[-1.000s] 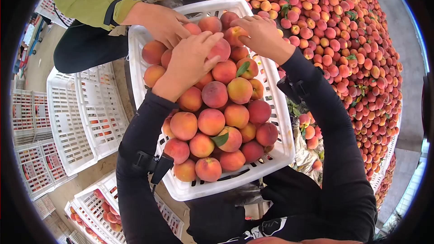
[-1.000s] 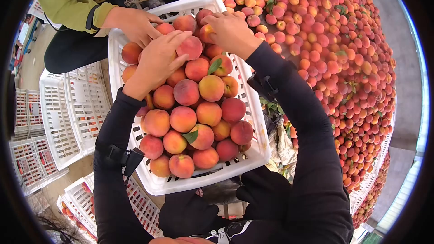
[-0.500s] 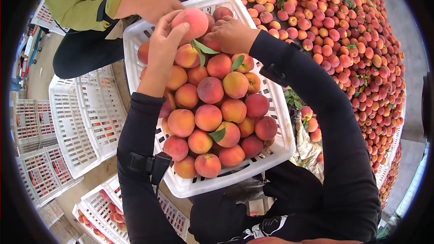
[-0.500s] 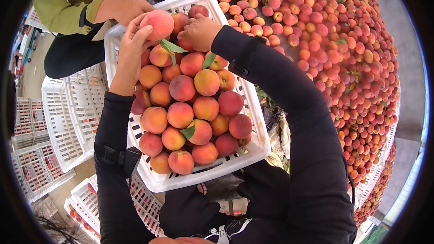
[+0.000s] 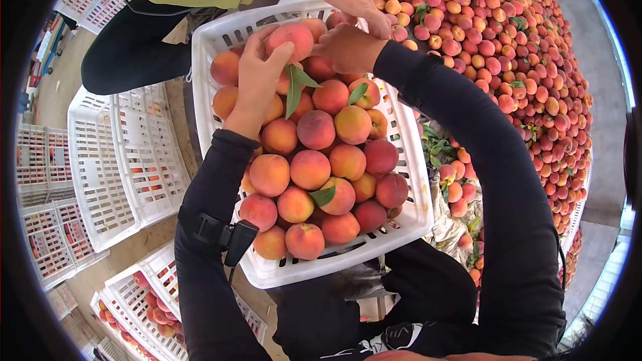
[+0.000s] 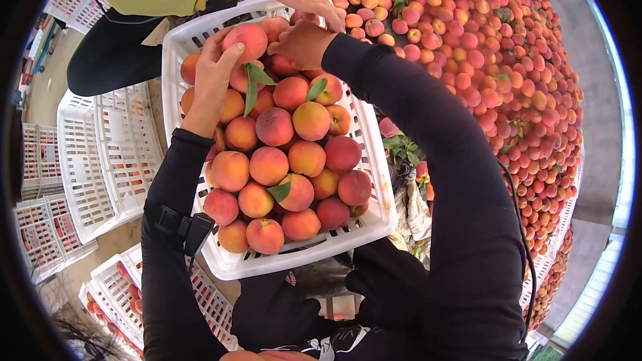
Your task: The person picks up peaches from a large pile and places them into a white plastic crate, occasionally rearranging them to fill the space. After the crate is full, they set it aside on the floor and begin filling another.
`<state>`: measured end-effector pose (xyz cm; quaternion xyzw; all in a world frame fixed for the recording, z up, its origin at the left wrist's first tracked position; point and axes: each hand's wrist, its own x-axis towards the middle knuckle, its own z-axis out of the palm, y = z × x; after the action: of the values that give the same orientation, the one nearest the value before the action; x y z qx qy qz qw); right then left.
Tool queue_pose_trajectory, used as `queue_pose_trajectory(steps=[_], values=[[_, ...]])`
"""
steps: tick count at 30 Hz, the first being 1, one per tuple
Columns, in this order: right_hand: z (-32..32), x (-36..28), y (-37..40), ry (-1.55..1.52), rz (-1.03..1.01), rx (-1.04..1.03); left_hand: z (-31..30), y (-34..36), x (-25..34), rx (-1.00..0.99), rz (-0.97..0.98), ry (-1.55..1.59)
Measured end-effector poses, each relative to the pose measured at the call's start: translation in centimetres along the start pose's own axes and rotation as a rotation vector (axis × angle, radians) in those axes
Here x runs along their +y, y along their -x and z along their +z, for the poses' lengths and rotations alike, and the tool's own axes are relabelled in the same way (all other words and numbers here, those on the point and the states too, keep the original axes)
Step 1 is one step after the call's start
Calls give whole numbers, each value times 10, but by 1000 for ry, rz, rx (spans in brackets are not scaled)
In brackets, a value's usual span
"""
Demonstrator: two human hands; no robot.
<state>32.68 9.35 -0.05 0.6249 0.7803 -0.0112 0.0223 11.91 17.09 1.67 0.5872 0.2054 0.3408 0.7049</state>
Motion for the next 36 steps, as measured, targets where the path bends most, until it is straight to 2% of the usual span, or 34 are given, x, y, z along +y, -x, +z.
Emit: queue_pose_trajectory(steps=[2,3,5,6,7,9,10,12,16,18,20,22,23,24,25,26,27,28,29,30,31,33,34,36], values=[[10,-11,3,256,-83,-59,3,2,7,75,-77,67],[9,-19,-2,248,-83,-59,2,1,5,76,-84,64],[-1,-36,-17,349,127,-369,2,-3,3,55,5,7],[-2,-38,-24,191,252,-338,1,-3,0,51,5,5],[-5,-35,-20,193,257,-334,1,-4,-5,22,56,-57],[-16,-31,-5,271,55,-305,-1,-6,-9,1,112,-117],[-11,-28,-2,270,46,-309,-3,-4,-11,-7,134,-146],[-2,-23,2,146,-22,-14,-7,0,-14,-7,150,-171],[-2,-26,6,-59,33,43,-11,-3,-17,70,133,-77],[-1,-30,8,-212,-21,161,-13,-6,-19,92,128,-78],[-6,-37,21,-245,16,219,-12,-8,-24,157,69,-42],[-14,-43,33,-297,14,393,-12,-11,-27,138,95,-98],[-19,-48,43,-296,8,392,-14,-12,-28,116,118,-155],[-33,-59,56,-351,102,421,-15,-13,-30,119,121,-154],[-46,-68,69,-404,198,451,-16,-14,-32,30,165,-308],[-60,-75,84,-398,200,454,-15,-16,-32,-63,211,-461],[-73,-80,99,-504,333,485,-11,-13,-28,-67,217,-459],[-80,-84,115,-611,467,517,-5,-5,-21,-158,301,-663],[-78,-85,131,-607,471,523,0,-1,-17,-251,384,-868],[-72,-86,148,-708,539,640,-2,-2,-29,-343,429,-847],[-68,-89,162,-810,607,759,-1,-4,-34,-352,434,-849],[-65,-101,189,-878,696,766,4,-6,-42,-441,521,-1175],[-64,-107,200,-945,776,766,6,-9,-43,-446,552,-1227],[-51,-117,215,-1009,803,783,7,-11,-42,-478,546,-1275]])
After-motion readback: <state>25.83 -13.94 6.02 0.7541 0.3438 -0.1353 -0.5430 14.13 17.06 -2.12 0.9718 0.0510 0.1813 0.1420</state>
